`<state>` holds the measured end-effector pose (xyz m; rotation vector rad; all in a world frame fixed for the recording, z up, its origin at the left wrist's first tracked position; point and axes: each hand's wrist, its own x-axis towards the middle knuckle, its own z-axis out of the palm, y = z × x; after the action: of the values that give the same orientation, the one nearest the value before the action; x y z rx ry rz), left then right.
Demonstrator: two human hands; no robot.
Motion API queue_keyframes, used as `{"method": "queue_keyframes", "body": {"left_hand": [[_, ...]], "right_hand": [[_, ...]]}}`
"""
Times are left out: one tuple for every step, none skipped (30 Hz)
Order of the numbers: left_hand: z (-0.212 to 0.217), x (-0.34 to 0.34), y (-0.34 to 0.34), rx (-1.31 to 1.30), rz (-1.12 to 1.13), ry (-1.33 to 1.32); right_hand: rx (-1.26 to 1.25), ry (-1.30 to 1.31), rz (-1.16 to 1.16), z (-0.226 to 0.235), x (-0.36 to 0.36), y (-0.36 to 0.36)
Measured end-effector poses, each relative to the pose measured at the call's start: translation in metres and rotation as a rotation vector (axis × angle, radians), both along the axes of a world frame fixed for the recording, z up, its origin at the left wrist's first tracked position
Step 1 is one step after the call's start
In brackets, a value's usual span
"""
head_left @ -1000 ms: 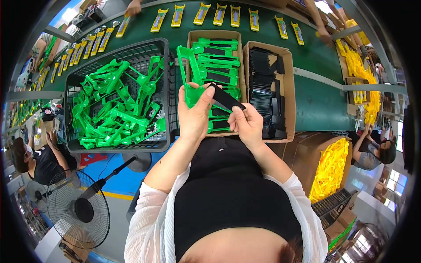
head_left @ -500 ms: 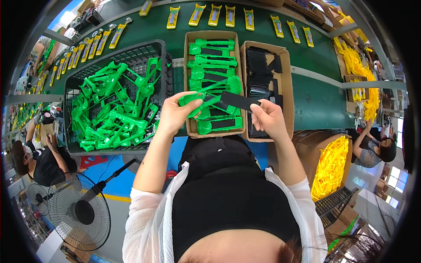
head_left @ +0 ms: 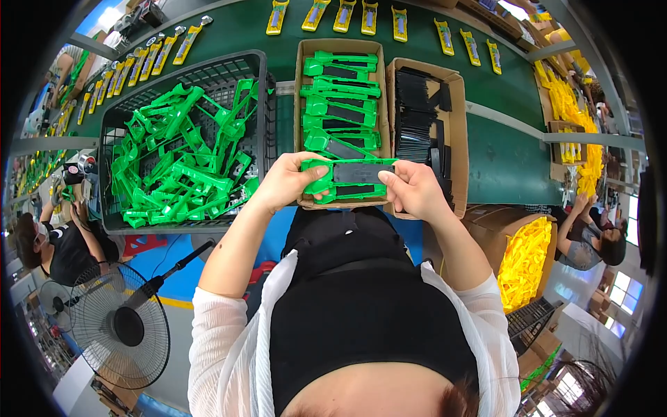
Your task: Assembling black components into green plastic flashlight housings at an assembly line station.
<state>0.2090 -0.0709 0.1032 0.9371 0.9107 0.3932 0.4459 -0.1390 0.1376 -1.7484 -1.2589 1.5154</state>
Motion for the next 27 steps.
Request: {"method": "queue_keyframes", "body": {"left_hand": [[-0.001, 0.0, -0.001, 0.0, 0.0, 0.0], [-0.005, 0.001, -0.002, -0.017, 0.02, -0.028], [-0.008, 0.001, -0.002, -0.034, 0.04, -0.056], [-0.009, 0.002, -0.003, -0.035, 0.035, -0.058], [-0.011, 0.002, -0.003, -0.06, 0.066, -0.084], [-0.012, 0.002, -0.003, -0.086, 0.097, -0.109], [-0.013, 0.003, -0.003, -0.086, 0.092, -0.11], [-0.015, 0.004, -0.004, -0.077, 0.104, -0.105], [-0.015, 0.005, -0.004, -0.068, 0.116, -0.099], [-0.016, 0.005, -0.004, -0.069, 0.113, -0.099], [-0.016, 0.005, -0.004, -0.052, 0.104, -0.082], [-0.016, 0.005, -0.003, -0.036, 0.096, -0.065], [-0.014, 0.007, -0.004, -0.037, 0.092, -0.065], [-0.011, 0.009, -0.005, -0.014, 0.077, -0.023], [-0.009, 0.011, -0.006, 0.01, 0.063, 0.018], [-0.012, 0.011, -0.005, 0.01, 0.063, 0.017], [-0.018, 0.01, -0.005, 0.002, 0.058, 0.007], [-0.021, 0.01, -0.004, -0.007, 0.054, -0.002], [-0.02, 0.01, -0.003, -0.008, 0.053, -0.003], [-0.019, 0.011, -0.002, -0.016, 0.055, 0.006], [-0.018, 0.011, -0.002, -0.024, 0.056, 0.015], [-0.02, 0.011, -0.003, -0.024, 0.056, 0.015], [-0.025, 0.009, -0.005, -0.05, 0.081, -0.027], [-0.029, 0.008, -0.007, -0.077, 0.106, -0.068], [-0.031, 0.008, -0.007, -0.079, 0.105, -0.069], [-0.033, 0.008, -0.007, -0.07, 0.112, -0.038], [-0.034, 0.009, -0.008, -0.062, 0.118, -0.007]], "right_hand": [[0.0, 0.0, 0.0, 0.0, -0.001, 0.0], [-0.005, -0.007, -0.009, 0.0, -0.002, -0.001], [-0.01, -0.014, -0.018, 0.0, -0.003, -0.001], [-0.01, -0.016, -0.023, -0.001, -0.004, -0.001], [-0.037, -0.032, -0.03, -0.004, -0.004, 0.001], [-0.063, -0.047, -0.037, -0.006, -0.004, 0.003], [-0.064, -0.049, -0.041, -0.007, -0.006, 0.004], [-0.044, -0.114, -0.032, -0.008, -0.007, 0.005], [-0.024, -0.18, -0.022, -0.009, -0.008, 0.006], [-0.055, -0.192, -0.031, -0.006, -0.01, 0.008], [-0.056, -0.192, -0.033, -0.005, -0.009, 0.008], [-0.058, -0.191, -0.022, -0.003, -0.008, 0.008], [-0.06, -0.189, -0.013, -0.003, -0.006, 0.007], [-0.061, -0.189, -0.016, -0.004, -0.004, 0.006], [-0.033, -0.187, -0.014, -0.005, -0.002, 0.005], [-0.003, -0.186, -0.009, -0.006, 0.001, 0.006], [-0.015, -0.161, -0.005, -0.007, 0.002, 0.006], [-0.014, -0.162, -0.005, -0.008, 0.002, 0.006], [-0.042, -0.17, -0.001, -0.01, 0.0, 0.006], [-0.07, -0.178, 0.003, -0.012, -0.001, 0.006], [-0.072, -0.178, 0.003, -0.014, -0.002, 0.007], [-0.104, -0.186, 0.005, -0.016, -0.002, 0.01], [-0.136, -0.193, 0.007, -0.017, -0.003, 0.012], [-0.138, -0.193, 0.007, -0.018, -0.005, 0.012], [-0.137, -0.227, 0.006, -0.018, -0.007, 0.014], [-0.138, -0.26, 0.005, -0.018, -0.008, 0.014], [-0.142, -0.261, 0.004, -0.019, -0.008, 0.014]]}}
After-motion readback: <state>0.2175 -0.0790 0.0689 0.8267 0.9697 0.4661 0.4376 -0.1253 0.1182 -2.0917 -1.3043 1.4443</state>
